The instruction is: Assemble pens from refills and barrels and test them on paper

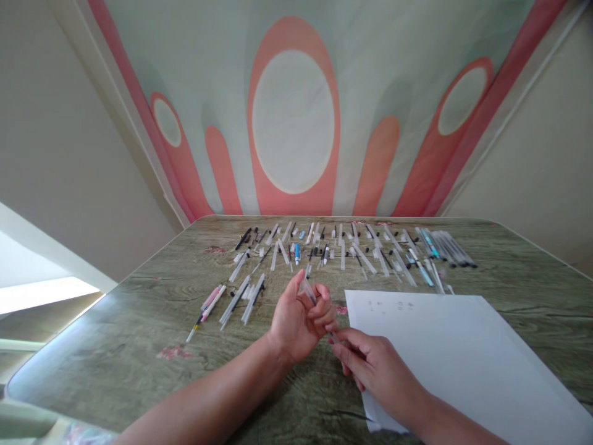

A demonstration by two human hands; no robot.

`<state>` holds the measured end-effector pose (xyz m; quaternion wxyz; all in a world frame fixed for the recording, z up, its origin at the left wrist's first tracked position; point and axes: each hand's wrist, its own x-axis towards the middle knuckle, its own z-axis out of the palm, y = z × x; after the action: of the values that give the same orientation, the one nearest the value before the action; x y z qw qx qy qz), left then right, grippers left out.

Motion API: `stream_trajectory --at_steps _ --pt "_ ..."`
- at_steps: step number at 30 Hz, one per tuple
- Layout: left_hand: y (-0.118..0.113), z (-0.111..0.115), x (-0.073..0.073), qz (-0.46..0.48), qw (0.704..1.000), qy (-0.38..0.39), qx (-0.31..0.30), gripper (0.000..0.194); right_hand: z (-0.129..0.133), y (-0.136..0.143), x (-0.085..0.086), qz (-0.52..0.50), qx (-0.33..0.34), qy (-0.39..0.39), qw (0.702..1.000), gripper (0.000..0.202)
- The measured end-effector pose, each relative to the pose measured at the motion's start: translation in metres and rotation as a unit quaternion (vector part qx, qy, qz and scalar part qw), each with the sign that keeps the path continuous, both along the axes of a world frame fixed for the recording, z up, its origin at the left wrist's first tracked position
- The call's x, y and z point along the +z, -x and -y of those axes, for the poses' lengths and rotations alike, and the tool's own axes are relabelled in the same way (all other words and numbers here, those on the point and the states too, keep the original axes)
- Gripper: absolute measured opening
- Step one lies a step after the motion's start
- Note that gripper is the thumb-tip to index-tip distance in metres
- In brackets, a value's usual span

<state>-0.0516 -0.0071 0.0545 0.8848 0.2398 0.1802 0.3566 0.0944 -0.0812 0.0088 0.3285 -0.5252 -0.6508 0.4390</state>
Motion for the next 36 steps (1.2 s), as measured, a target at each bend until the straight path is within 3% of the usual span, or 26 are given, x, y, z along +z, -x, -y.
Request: stream_trajectory --at_steps 6,25,29,33,36 --pt "-0.006 0.001 -0.008 0.000 1.000 0.010 0.019 0.049 0.002 0.006 -0.002 0.043 -0.014 -0.087 0.995 0.022" --pt "-0.017 0.010 -0.020 0.012 0.994 0.042 0.101 0.041 0.009 0.012 -0.013 0.086 0.005 -0.095 0.992 0.021" --pt "-0.013 0.007 -0.019 0.021 0.996 0.026 0.079 0.042 0.006 0.011 -0.010 0.086 0.003 -0.093 0.992 0.021" --pt "-0.009 0.002 -0.009 0.021 0.999 -0.004 0.034 0.045 0.000 0.007 -0.007 0.056 -0.014 -0.076 0.995 0.017" --pt "-0.009 0.000 -0.005 -0.014 0.999 -0.034 0.039 0.047 -0.002 0.000 -0.003 0.018 -0.032 -0.062 0.997 0.016"
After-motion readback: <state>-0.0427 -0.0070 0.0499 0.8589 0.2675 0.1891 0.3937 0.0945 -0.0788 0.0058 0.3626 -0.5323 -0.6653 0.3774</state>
